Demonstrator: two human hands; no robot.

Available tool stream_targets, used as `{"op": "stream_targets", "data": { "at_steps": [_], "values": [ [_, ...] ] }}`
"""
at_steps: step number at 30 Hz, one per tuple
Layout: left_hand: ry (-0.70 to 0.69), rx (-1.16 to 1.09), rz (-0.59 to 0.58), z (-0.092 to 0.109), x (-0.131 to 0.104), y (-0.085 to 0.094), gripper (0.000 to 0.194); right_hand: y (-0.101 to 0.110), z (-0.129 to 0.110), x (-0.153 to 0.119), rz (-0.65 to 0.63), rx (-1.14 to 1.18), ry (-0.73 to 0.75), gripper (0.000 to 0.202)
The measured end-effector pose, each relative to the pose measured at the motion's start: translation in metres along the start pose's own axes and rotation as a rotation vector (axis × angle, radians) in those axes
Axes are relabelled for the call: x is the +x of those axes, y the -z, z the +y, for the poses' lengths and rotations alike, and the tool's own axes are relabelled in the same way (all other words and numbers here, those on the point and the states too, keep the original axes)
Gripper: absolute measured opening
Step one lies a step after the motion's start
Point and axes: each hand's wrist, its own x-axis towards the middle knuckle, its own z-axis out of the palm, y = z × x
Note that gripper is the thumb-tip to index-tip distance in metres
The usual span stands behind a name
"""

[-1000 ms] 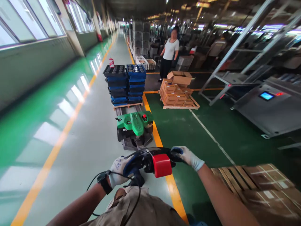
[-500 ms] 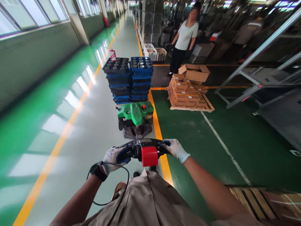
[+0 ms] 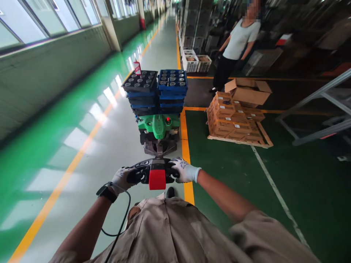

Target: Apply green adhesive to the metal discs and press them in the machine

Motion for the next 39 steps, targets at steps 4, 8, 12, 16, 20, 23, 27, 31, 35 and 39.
{"op": "stream_targets", "data": {
  "at_steps": [4, 8, 12, 16, 20, 23, 27, 31, 35, 39],
  "values": [
    [0.033, 0.021, -0.004, -0.008, 0.034, 0.008, 0.030, 0.014, 0.020, 0.023, 0.047, 0.023, -0.008, 0.046],
    [0.014, 0.025, -0.008, -0.019, 0.049, 0.014, 0.029, 0.014, 0.033, 0.031, 0.035, 0.052, -0.051, 0.050],
    [-0.050, 0.029, -0.034, -0.031, 0.049, 0.019, 0.028, 0.012, 0.040, 0.033, 0.021, 0.157, -0.016, 0.069],
    [-0.082, 0.071, -0.051, -0.035, 0.053, 0.020, 0.032, 0.019, 0.041, 0.032, 0.016, 0.265, -0.030, 0.069],
    [-0.098, 0.148, -0.111, -0.033, 0.065, 0.017, 0.043, 0.026, 0.030, 0.025, 0.143, 0.224, -0.168, 0.066],
    [-0.138, 0.163, -0.116, -0.032, 0.072, 0.015, 0.041, 0.025, 0.014, 0.017, 0.294, 0.124, -0.373, 0.064],
    [-0.165, 0.172, -0.086, -0.035, 0.077, 0.011, 0.049, 0.021, -0.004, 0.013, 0.252, 0.088, -0.672, 0.026],
    [-0.203, 0.197, -0.051, -0.040, 0.084, 0.008, 0.060, 0.021, -0.008, 0.022, 0.274, 0.102, -0.755, 0.032],
    [-0.210, 0.311, -0.045, -0.037, 0.087, 0.016, 0.060, 0.023, -0.011, 0.035, 0.326, 0.103, -0.827, 0.037],
    [-0.149, 0.445, 0.037, -0.032, 0.076, 0.020, 0.062, 0.020, -0.023, 0.043, 0.342, 0.112, -0.867, 0.043]
  ]
}}
